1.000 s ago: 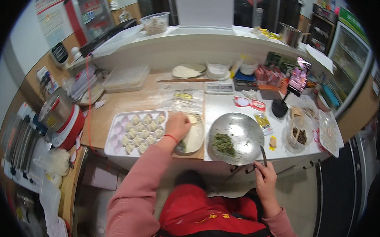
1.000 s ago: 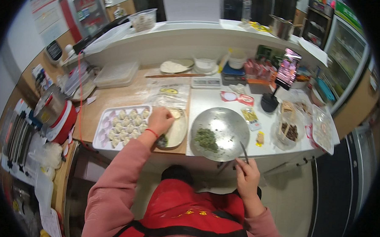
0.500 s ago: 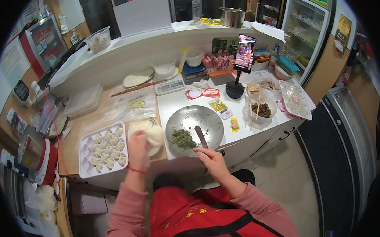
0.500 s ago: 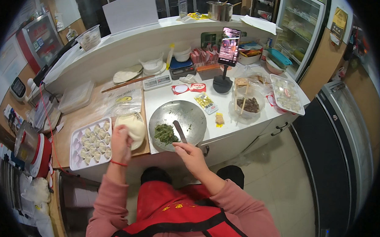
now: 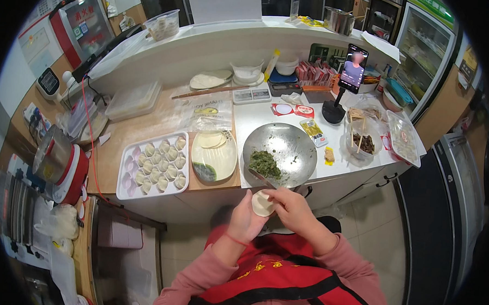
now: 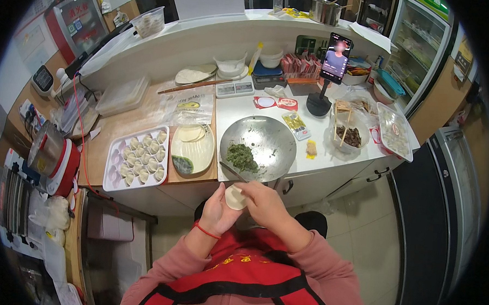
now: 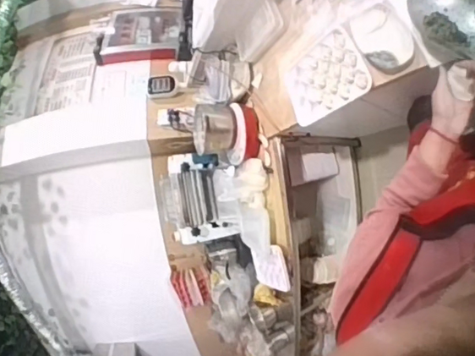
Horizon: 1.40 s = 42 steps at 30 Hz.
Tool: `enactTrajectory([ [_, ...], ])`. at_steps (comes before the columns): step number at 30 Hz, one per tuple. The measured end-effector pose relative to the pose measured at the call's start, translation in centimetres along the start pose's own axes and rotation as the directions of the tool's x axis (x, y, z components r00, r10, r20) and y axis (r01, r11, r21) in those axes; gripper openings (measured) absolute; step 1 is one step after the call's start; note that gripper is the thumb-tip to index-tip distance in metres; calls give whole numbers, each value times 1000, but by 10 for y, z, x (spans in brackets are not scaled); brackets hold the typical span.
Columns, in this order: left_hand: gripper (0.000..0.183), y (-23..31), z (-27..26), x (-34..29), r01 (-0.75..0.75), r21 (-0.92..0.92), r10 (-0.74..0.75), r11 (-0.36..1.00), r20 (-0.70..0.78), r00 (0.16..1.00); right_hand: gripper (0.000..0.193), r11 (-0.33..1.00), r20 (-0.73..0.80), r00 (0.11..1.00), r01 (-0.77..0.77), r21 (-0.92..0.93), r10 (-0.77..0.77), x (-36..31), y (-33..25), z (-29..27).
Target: The person repeatedly scoops green filling onto round dough wrappers, folds and seals each dumpling, and places them into a white tray. They also roll a small dough ball into a wrapper using a rolling pin before continuing to fill and seal more dumplings.
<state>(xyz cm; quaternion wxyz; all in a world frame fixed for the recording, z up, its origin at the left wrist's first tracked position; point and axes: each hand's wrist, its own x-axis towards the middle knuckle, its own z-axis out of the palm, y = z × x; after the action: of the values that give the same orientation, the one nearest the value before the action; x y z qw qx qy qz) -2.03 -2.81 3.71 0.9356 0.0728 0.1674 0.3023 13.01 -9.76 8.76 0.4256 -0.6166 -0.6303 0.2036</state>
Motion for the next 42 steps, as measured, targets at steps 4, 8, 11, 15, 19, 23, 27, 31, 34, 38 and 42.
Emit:
enactTrajectory([
  [4, 34, 1, -10, 7, -77, 115, 94, 990, -150, 984, 53, 977, -118, 993, -52, -208, 28, 4, 2, -22],
  [8, 32, 2, -16, 17, -233, 192, 270, 953, -194, 943, 36, 894, -195, 976, -169, -415, 94, 18, 15, -35],
  [11, 33, 3, -15, 25, -286, 220, 339, 932, -261, 904, 31, 825, -184, 981, -154, -544, 63, 24, 24, -27],
  [15, 35, 4, -8, 35, -325, 195, 367, 926, -254, 895, 31, 817, -151, 988, -112, -565, 31, 26, 27, -10],
  [19, 37, 7, 0, 45, -331, 163, 364, 929, -248, 898, 32, 789, -166, 984, -148, -596, 60, 23, 29, -5],
  [23, 37, 7, 5, 51, -336, 117, 353, 935, -201, 914, 34, 776, -132, 990, -128, -618, 59, 24, 35, -4],
  [27, 38, 8, 12, 53, -344, 101, 357, 934, -178, 917, 34, 823, -125, 992, -100, -559, 35, 23, 38, -2],
  [31, 41, 11, 19, 50, -337, 66, 343, 939, -188, 920, 36, 878, -154, 988, -72, -474, -2, 10, 32, 1],
  [34, 43, 14, 21, 47, -332, 37, 333, 943, -160, 929, 42, 876, -185, 981, -39, -480, -58, -6, 23, 9],
  [38, 43, 13, 18, 46, -335, -17, 326, 942, -190, 926, 48, 845, -156, 976, 44, -533, -150, -25, 17, 25],
  [42, 42, 12, 13, 48, -340, -22, 324, 940, -249, 913, 48, 860, -125, 980, 70, -506, -153, -34, 13, 22],
])
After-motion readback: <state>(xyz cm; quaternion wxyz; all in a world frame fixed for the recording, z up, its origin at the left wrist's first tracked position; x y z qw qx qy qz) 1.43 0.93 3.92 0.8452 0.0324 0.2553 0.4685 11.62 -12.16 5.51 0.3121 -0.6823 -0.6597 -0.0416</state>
